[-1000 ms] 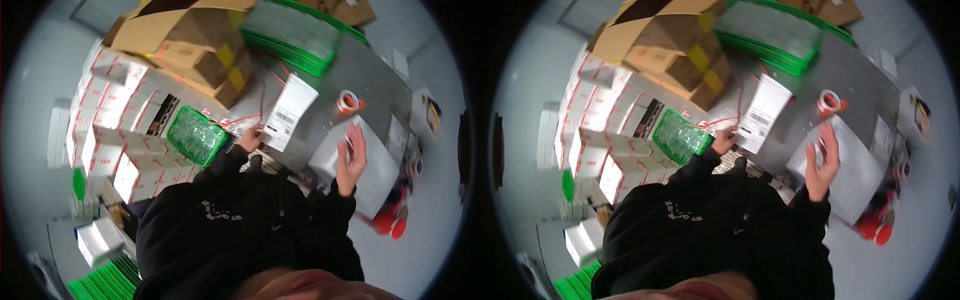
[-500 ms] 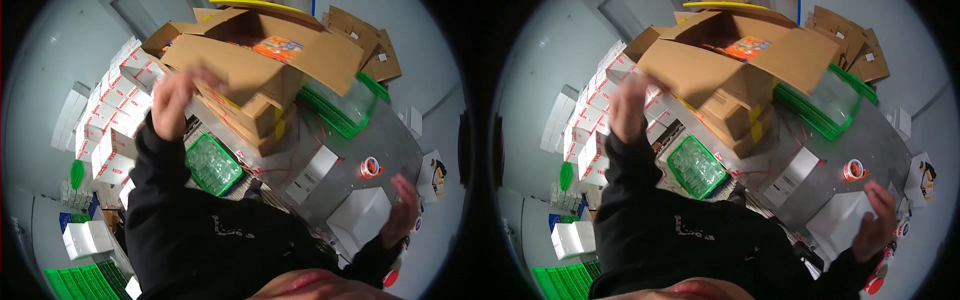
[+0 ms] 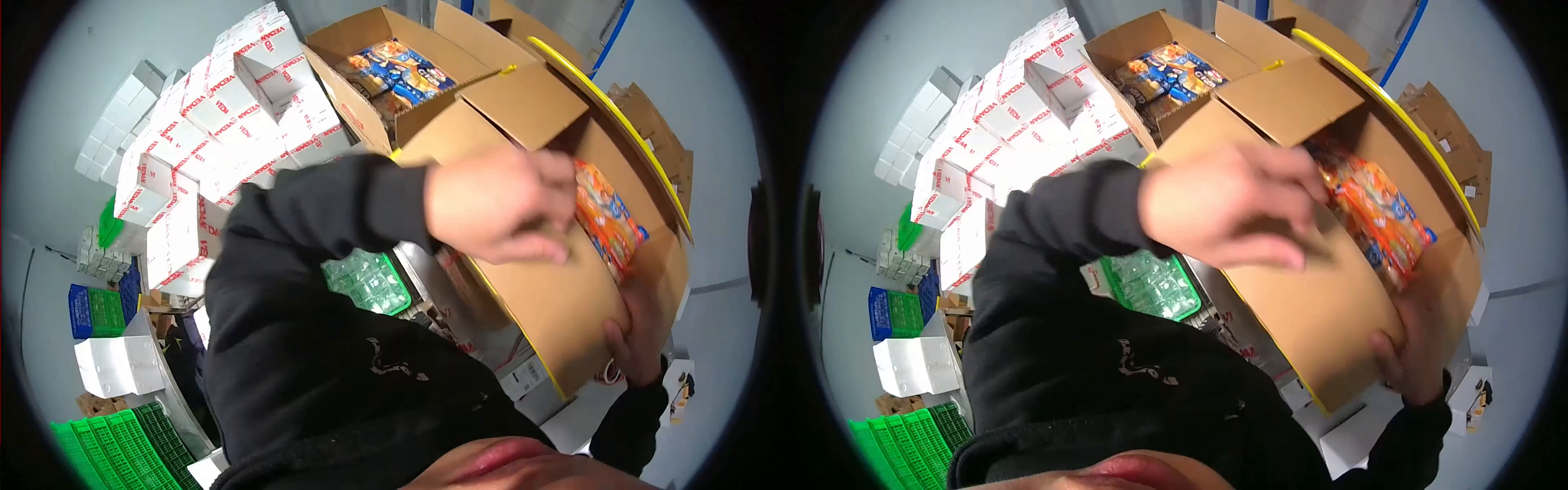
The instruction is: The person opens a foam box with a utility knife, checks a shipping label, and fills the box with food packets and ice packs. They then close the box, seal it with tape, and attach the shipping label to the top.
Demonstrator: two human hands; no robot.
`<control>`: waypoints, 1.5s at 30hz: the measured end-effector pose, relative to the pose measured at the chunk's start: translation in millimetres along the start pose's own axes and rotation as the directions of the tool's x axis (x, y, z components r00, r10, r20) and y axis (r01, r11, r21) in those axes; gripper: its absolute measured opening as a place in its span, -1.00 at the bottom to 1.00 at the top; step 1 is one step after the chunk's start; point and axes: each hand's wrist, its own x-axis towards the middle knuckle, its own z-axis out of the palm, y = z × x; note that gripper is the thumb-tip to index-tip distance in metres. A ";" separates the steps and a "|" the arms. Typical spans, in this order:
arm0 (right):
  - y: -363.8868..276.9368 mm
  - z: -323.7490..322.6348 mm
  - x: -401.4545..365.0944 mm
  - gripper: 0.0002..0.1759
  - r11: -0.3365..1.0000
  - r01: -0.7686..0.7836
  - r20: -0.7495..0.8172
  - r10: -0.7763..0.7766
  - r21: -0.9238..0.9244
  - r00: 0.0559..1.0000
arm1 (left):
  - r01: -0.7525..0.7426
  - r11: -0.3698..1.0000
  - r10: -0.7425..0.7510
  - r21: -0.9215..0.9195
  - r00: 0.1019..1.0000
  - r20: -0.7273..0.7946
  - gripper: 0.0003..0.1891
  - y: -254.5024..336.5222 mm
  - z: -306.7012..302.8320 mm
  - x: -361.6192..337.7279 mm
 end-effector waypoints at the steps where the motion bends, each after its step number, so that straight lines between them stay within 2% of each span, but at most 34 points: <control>1: 6.6 -0.2 -2.6 -0.43 1.000 -0.003 -0.001 0.003 0.000 1.000 | -0.030 0.980 0.031 -0.195 1.000 0.003 -0.87 -9.0 -30.9 0.5; 2: 11.3 -0.9 -8.6 -0.44 0.996 -0.048 0.072 0.054 -0.077 0.996 | 0.304 0.951 -0.307 -0.055 0.949 -0.068 -0.86 -35.6 -56.3 4.8; 3: 13.1 -2.0 -9.5 -0.45 0.984 -0.088 0.145 0.111 -0.156 0.983 | 0.272 0.929 -0.269 0.251 0.962 -0.045 -0.83 -98.6 -80.4 10.8; 4: 10.4 -1.5 -6.0 -0.45 0.983 -0.098 0.145 0.121 -0.153 0.982 | 0.207 0.821 -0.231 0.532 0.973 -0.022 -0.79 -161.2 -104.6 16.9; 5: 5.4 -0.4 -3.1 -0.47 0.985 -0.104 0.110 0.119 -0.137 0.987 | 0.227 0.730 -0.314 0.644 0.949 0.022 -0.65 -218.9 -110.2 9.8; 6: 2.1 -0.1 -0.7 -0.48 0.987 -0.108 0.075 0.118 -0.122 0.990 | 0.288 0.584 -0.558 0.759 0.821 0.118 -0.64 -260.7 -108.7 -3.2; 9: 0.2 0.5 -0.1 -0.42 0.976 -0.189 0.144 0.204 -0.110 0.968 | 0.178 0.465 -0.716 0.867 0.652 0.250 -0.52 -380.7 -63.8 -114.5; 11: 11.9 4.2 -9.2 -0.41 0.979 -0.154 0.065 0.164 -0.137 0.984 | 0.254 0.432 -0.890 0.865 0.274 0.363 -0.47 -390.0 -53.9 -152.5; 12: 10.5 7.4 -17.4 -0.39 0.979 -0.125 -0.015 0.124 -0.163 0.992 | 0.158 0.470 -0.822 0.869 0.439 0.364 -0.51 -384.0 -53.9 -160.2; 13: 9.6 4.7 -16.1 -0.39 0.974 -0.221 0.066 0.217 0.050 0.974 | 0.148 0.431 -0.832 0.890 0.448 0.328 -0.57 -379.4 -55.6 -161.6; 14: 11.0 -4.5 -11.8 -0.42 0.952 -0.264 0.117 0.248 0.153 0.962 | 0.128 0.403 -0.830 0.906 0.468 0.303 -0.62 -360.7 -58.0 -147.2; 15: 16.7 -14.6 -1.3 -0.46 0.949 -0.253 0.161 0.223 0.191 0.961 | 0.099 0.369 -0.888 0.924 0.330 0.320 -0.62 -371.9 -62.1 -144.7; 16: 28.3 -23.0 10.1 -0.48 0.956 -0.212 0.196 0.172 0.204 0.965 | 0.049 0.384 -0.876 0.922 0.335 0.347 -0.64 -386.6 -77.1 -143.7; 17: 41.7 -25.4 25.0 -0.51 0.964 -0.175 0.220 0.130 0.200 0.967 | 0.322 0.261 -0.895 0.910 0.434 0.103 -0.65 -388.6 -89.8 -136.0; 18: 58.1 -21.0 43.1 -0.53 0.973 -0.156 0.242 0.112 0.169 0.964 | 0.335 0.211 -0.886 0.918 0.462 0.035 -0.64 -348.4 -104.7 -107.5; 19: 78.0 -13.8 64.1 -0.54 0.980 -0.150 0.268 0.110 0.134 0.957 | 0.312 0.243 -0.840 0.919 0.540 0.039 -0.63 -359.0 -128.9 -111.7; 20: 83.2 -6.9 85.1 -0.54 0.973 -0.231 0.265 0.229 -0.022 0.937 | 0.348 0.265 -0.701 0.899 0.709 -0.069 -0.65 -415.7 -156.6 -152.2; 21: 99.3 12.1 102.2 -0.55 0.952 -0.271 0.224 0.297 -0.141 0.928 | 0.267 0.327 -0.637 0.907 0.771 0.003 -0.64 -397.9 -173.6 -145.8; 22: 116.7 24.2 117.6 -0.42 0.906 -0.331 0.254 0.397 -0.265 0.882 | 0.392 0.364 -0.609 0.845 0.786 -0.102 -0.62 -356.9 -177.0 -134.3; 23: 134.2 34.9 124.8 -0.28 0.915 -0.280 0.300 0.365 -0.289 0.882 | 0.527 0.412 -0.633 0.744 0.752 -0.182 -0.59 -338.9 -182.8 -129.3; 24: 143.0 39.6 128.2 -0.14 0.924 -0.223 0.345 0.329 -0.311 0.879 | 0.600 0.449 -0.600 0.663 0.752 -0.274 -0.58 -294.5 -181.6 -117.8; 25: 142.6 38.9 131.4 -0.14 0.917 -0.225 0.346 0.339 -0.329 0.875 | 0.604 0.467 -0.531 0.646 0.776 -0.341 -0.60 -263.4 -184.3 -114.7; 26: 143.3 38.4 136.9 -0.05 0.899 -0.306 0.380 0.414 -0.313 0.827 | 0.680 0.541 -0.548 0.495 0.731 -0.406 -0.65 -232.6 -183.1 -112.8; 27: 145.0 38.8 144.1 0.04 0.875 -0.382 0.416 0.479 -0.297 0.773 | 0.668 0.578 -0.466 0.468 0.742 -0.482 -0.68 -210.4 -182.1 -112.3; 28: 146.2 37.8 149.6 0.04 0.873 -0.377 0.417 0.481 -0.310 0.771 | 0.679 0.620 -0.435 0.393 0.715 -0.548 -0.67 -167.6 -170.6 -103.1; 31: 168.8 43.5 162.9 0.20 0.846 -0.360 0.549 0.530 -0.393 0.646 | 0.525 0.850 -0.436 -0.031 0.671 -0.599 -0.70 -133.9 -170.1 -120.2; 34: 182.5 51.5 168.9 0.14 0.804 -0.434 0.565 0.595 -0.406 0.572 | 0.347 0.851 -0.525 -0.394 0.587 -0.616 -0.66 -99.9 -159.7 -129.8; 35: 181.2 51.3 168.5 0.09 0.795 -0.452 0.555 0.607 -0.406 0.569 | 0.290 0.861 -0.509 -0.418 0.496 -0.704 -0.64 -85.9 -146.7 -123.8; 38: 157.1 32.7 168.3 -0.16 0.792 -0.507 0.492 0.610 -0.342 0.621 | 0.206 0.895 -0.446 -0.396 0.428 -0.786 -0.65 -55.8 -119.6 -124.0; 39: 154.4 15.4 159.9 -0.39 0.895 -0.435 0.443 0.352 0.098 0.824 | 0.140 0.901 -0.431 -0.411 0.398 -0.810 -0.66 -49.0 -112.7 -125.8; 40: 128.1 -2.1 163.2 -0.48 0.801 -0.596 0.414 0.560 -0.050 0.717 | 0.136 0.903 -0.427 -0.408 0.397 -0.812 -0.66 -39.5 -108.5 -122.8; 43: 114.7 -12.9 154.3 -0.49 0.798 -0.595 0.426 0.508 0.095 0.749 | 0.201 0.945 -0.319 -0.260 0.371 -0.872 -0.64 -12.0 -94.0 -103.5; 44: 97.7 -21.0 153.3 -0.47 0.852 -0.524 0.381 0.480 0.013 0.790 | 0.227 0.948 -0.294 -0.222 0.364 -0.883 -0.63 -3.2 -89.4 -96.7; 45: 80.6 -30.4 144.9 -0.44 0.891 -0.448 0.338 0.445 -0.074 0.829 | 0.242 0.946 -0.283 -0.216 0.293 -0.913 -0.60 7.4 -83.2 -84.5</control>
